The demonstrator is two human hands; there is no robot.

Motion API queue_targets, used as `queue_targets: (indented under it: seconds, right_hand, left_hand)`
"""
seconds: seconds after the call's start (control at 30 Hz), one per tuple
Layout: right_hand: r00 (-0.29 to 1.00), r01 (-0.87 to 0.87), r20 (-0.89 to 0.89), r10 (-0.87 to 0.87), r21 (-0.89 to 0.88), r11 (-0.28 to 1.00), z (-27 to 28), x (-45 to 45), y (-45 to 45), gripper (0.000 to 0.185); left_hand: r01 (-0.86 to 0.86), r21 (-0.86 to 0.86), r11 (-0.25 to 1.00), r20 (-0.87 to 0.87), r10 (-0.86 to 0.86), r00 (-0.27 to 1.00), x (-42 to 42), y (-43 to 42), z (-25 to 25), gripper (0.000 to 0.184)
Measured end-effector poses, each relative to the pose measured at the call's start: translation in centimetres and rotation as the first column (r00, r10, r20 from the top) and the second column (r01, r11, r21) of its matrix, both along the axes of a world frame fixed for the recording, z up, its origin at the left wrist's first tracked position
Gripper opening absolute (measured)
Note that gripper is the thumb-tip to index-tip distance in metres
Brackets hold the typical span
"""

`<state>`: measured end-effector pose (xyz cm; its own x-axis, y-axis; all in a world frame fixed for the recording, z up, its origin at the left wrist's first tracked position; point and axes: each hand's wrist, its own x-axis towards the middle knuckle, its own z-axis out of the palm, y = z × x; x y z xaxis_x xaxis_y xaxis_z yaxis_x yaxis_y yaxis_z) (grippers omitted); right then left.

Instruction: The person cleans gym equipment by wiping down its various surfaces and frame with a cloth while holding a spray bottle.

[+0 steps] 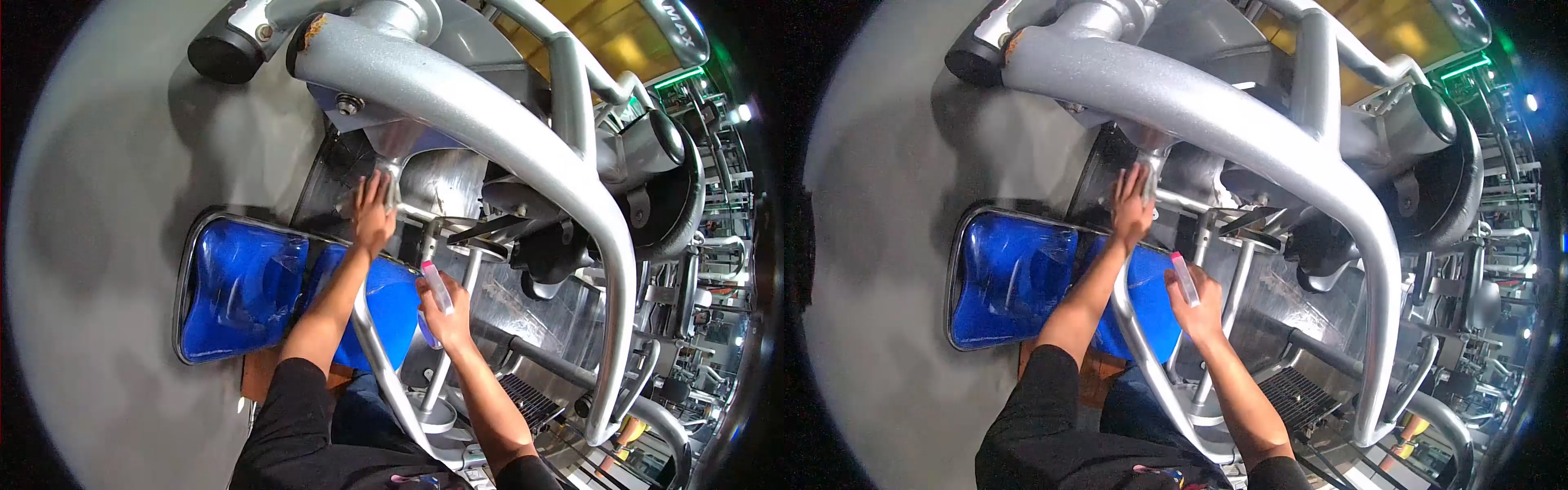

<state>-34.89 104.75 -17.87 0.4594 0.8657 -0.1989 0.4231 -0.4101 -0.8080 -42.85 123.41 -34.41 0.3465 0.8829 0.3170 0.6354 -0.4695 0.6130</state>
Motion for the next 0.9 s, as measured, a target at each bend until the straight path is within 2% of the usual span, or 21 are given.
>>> queue_targets:
  seconds: [0.03, 0.07, 0.13, 0.17, 0.2, 0.27, 0.33, 0.37, 0.4, 0.43, 0.47, 0.53, 0.57, 0.6, 0.67, 0.73, 0.77, 0.8, 0.87, 0.9]
  right_hand:
    - [1.0, 0.003, -0.012, -0.002, 0.017, 1.0, -0.5, 0.1, -0.1, 0.025]
    - [1.0, -0.004, -0.011, 0.005, 0.016, 1.0, -0.8, 0.1, -0.2, 0.025]
    - [0.999, -0.024, -0.027, 0.025, 0.026, 0.999, -1.4, 0.0, -0.8, 0.025]
    - [0.997, -0.038, -0.07, 0.044, 0.076, 0.996, -1.8, 0.1, -1.2, 0.023]
    - [0.997, -0.04, -0.065, 0.045, 0.075, 0.996, -1.5, -0.1, -1.6, 0.023]
    - [0.975, 0.024, -0.224, -0.005, 0.084, 0.996, -0.8, -0.3, -2.4, 0.021]
    - [0.972, 0.051, -0.232, -0.047, 0.01, 0.999, -0.5, 0.3, -3.5, 0.02]
    - [0.985, 0.023, -0.172, -0.023, 0.001, 1.0, -0.8, 0.7, -4.0, 0.021]
    - [0.994, -0.005, -0.113, 0.004, -0.007, 1.0, -1.1, 1.0, -4.4, 0.022]
    - [0.995, -0.021, -0.099, 0.021, 0.001, 1.0, -1.6, 1.2, -4.8, 0.025]
    - [0.994, -0.025, -0.102, 0.025, 0.001, 1.0, -1.7, 1.2, -5.1, 0.025]
    - [0.986, -0.016, -0.167, 0.012, -0.021, 1.0, -1.6, 0.9, -5.6, 0.027]
    - [0.986, -0.02, -0.166, 0.017, -0.016, 1.0, -1.6, 0.7, -6.1, 0.027]
    - [0.983, -0.038, -0.178, 0.032, -0.028, 0.999, -1.6, 0.7, -6.7, 0.027]
    - [0.981, -0.052, -0.187, 0.046, -0.027, 0.998, -1.3, 0.4, -8.1, 0.027]
    - [0.977, -0.052, -0.21, 0.046, -0.023, 0.998, -0.9, 0.8, -10.0, 0.027]
    - [0.977, -0.096, -0.196, 0.087, -0.04, 0.995, -0.9, 1.5, -11.2, 0.023]
    - [0.964, -0.058, -0.266, 0.028, -0.106, 0.993, -0.1, 1.6, -12.2, 0.019]
    - [0.934, 0.041, -0.347, -0.083, -0.126, 0.991, 0.4, 1.8, -14.3, 0.016]
    - [0.937, 0.039, -0.341, -0.083, -0.133, 0.99, 0.4, 2.4, -15.2, 0.016]
  left_hand:
    - [0.034, -0.08, 0.996, -0.151, -0.046, 0.987, 0.1, -0.3, 1.0, 0.064]
    - [0.027, -0.082, 0.996, -0.15, -0.039, 0.988, 0.8, 0.0, 1.2, 0.064]
    - [-0.197, -0.206, 0.959, -0.069, 0.187, 0.98, 2.5, 1.3, 1.3, 0.063]
    - [-0.295, -0.256, 0.921, 0.016, 0.309, 0.951, 3.5, 2.5, -0.2, 0.061]
    - [-0.295, -0.259, 0.92, 0.02, 0.31, 0.95, 3.9, 3.4, 0.2, 0.061]
    - [-0.375, -0.518, 0.769, 0.066, 0.473, 0.879, 4.9, 4.3, 1.2, 0.058]
    - [-0.385, -0.515, 0.766, 0.116, 0.507, 0.854, 5.0, 2.6, 2.1, 0.056]
    - [-0.363, -0.21, 0.908, -0.043, 0.363, 0.931, 4.6, 1.4, 2.0, 0.054]
    - [-0.237, 0.1, 0.966, -0.244, 0.255, 0.936, 3.8, 0.4, 2.1, 0.053]
    - [-0.061, 0.19, 0.98, -0.307, 0.118, 0.944, 2.7, -0.5, 2.3, 0.047]
    - [-0.063, 0.19, 0.98, -0.311, 0.121, 0.943, 2.0, -0.7, 1.9, 0.047]
    - [0.32, 0.104, 0.942, -0.485, -0.233, 0.843, 0.9, -0.9, 1.4, 0.04]
    - [0.472, -0.006, 0.881, -0.613, -0.376, 0.694, 0.6, -0.9, 1.8, 0.027]
    - [0.57, -0.009, 0.821, -0.669, -0.429, 0.607, 0.9, -1.4, 1.0, 0.023]
    - [0.605, -0.351, 0.715, -0.669, -0.643, 0.372, 1.6, -2.7, -0.4, 0.024]
    - [0.58, -0.433, 0.69, -0.542, -0.714, 0.444, 2.5, -2.6, 2.7, 0.027]
    - [0.59, -0.402, 0.7, -0.482, -0.71, 0.514, 3.4, -1.8, 3.9, 0.029]
    - [0.562, -0.346, 0.751, -0.403, -0.66, 0.634, 4.7, -1.1, 4.2, 0.025]
    - [0.576, -0.197, 0.793, -0.372, -0.604, 0.705, 6.7, 0.7, 5.5, 0.018]
    - [0.612, -0.085, 0.786, -0.403, -0.589, 0.7, 7.5, 1.8, 5.1, 0.016]
